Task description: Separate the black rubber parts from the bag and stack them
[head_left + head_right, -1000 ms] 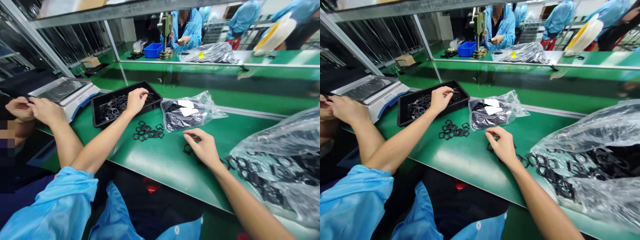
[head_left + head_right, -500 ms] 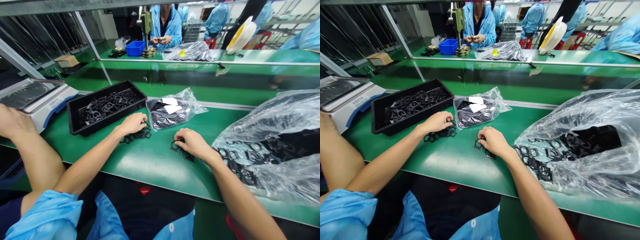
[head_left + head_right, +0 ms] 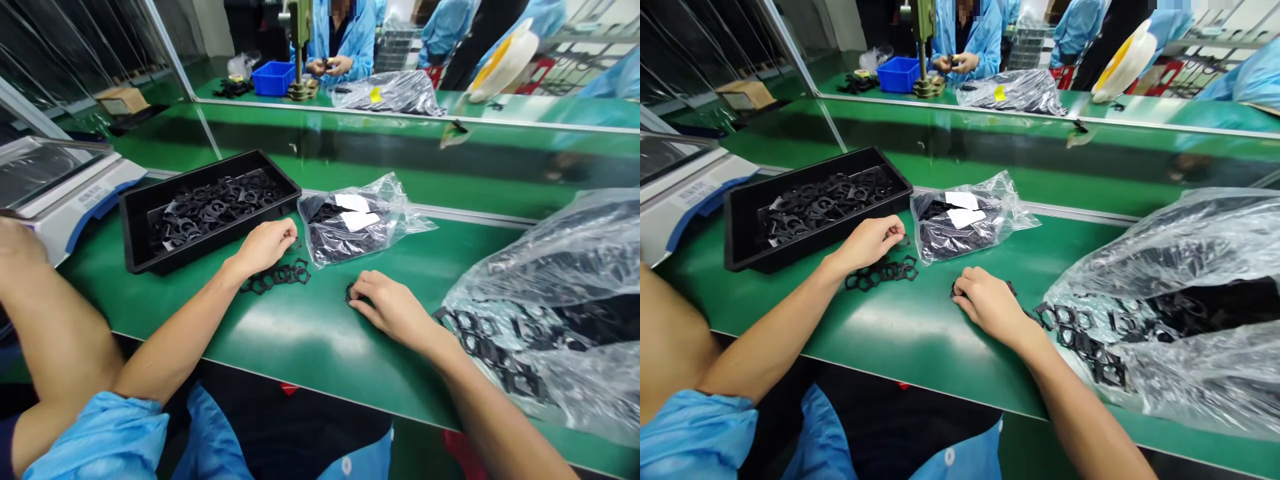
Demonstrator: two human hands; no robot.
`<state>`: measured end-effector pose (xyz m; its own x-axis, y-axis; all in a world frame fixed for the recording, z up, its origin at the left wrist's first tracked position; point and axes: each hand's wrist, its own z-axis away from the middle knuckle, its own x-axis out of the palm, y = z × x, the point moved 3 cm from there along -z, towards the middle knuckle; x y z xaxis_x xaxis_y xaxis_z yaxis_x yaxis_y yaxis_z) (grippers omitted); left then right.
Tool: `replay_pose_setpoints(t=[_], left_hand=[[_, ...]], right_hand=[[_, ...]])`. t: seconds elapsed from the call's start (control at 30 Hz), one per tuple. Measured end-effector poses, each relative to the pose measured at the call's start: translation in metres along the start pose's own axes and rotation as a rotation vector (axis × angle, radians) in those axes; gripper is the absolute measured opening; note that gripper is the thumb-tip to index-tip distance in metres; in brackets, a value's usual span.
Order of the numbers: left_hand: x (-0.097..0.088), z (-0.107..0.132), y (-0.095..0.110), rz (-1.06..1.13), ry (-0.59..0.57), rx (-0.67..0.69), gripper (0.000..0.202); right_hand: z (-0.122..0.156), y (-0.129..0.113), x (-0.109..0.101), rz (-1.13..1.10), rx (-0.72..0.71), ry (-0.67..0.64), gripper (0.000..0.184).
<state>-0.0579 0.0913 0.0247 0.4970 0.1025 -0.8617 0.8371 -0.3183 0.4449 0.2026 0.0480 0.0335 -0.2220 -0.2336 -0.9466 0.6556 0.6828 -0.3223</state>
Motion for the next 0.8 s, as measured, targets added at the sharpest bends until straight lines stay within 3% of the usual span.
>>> replay_pose_setpoints(t=[0.17,0.27,0.4,0.57,0.8], left_hand=[[-0.004,0.003,0.009,-0.029,0.005,0.032,0.013],[-0.006,0.007,0.018,-0.022,0.106,0.104,0.01],[-0.002,0.015,0.044,0.059,0.223,0.276,0.017],[0.023,0.03,0.077,0.073,0.093,0.487,0.024],[0.047,0.038,0.082,0.031,-0.038,0.487,0.024]], right_hand=[[0.001,0.0,0.0,0.021,0.006,0.065,0.003],[0.003,0.005,-0.001,0.031,0.061,0.083,0.021],[0.0,0.003,0.002,0.06,0.052,0.025,0.009],[-0.004,0.0,0.006,0.062,0.046,0.06,0.019],[0.0,0.003,0.006,0.03,0.122,0.099,0.012]])
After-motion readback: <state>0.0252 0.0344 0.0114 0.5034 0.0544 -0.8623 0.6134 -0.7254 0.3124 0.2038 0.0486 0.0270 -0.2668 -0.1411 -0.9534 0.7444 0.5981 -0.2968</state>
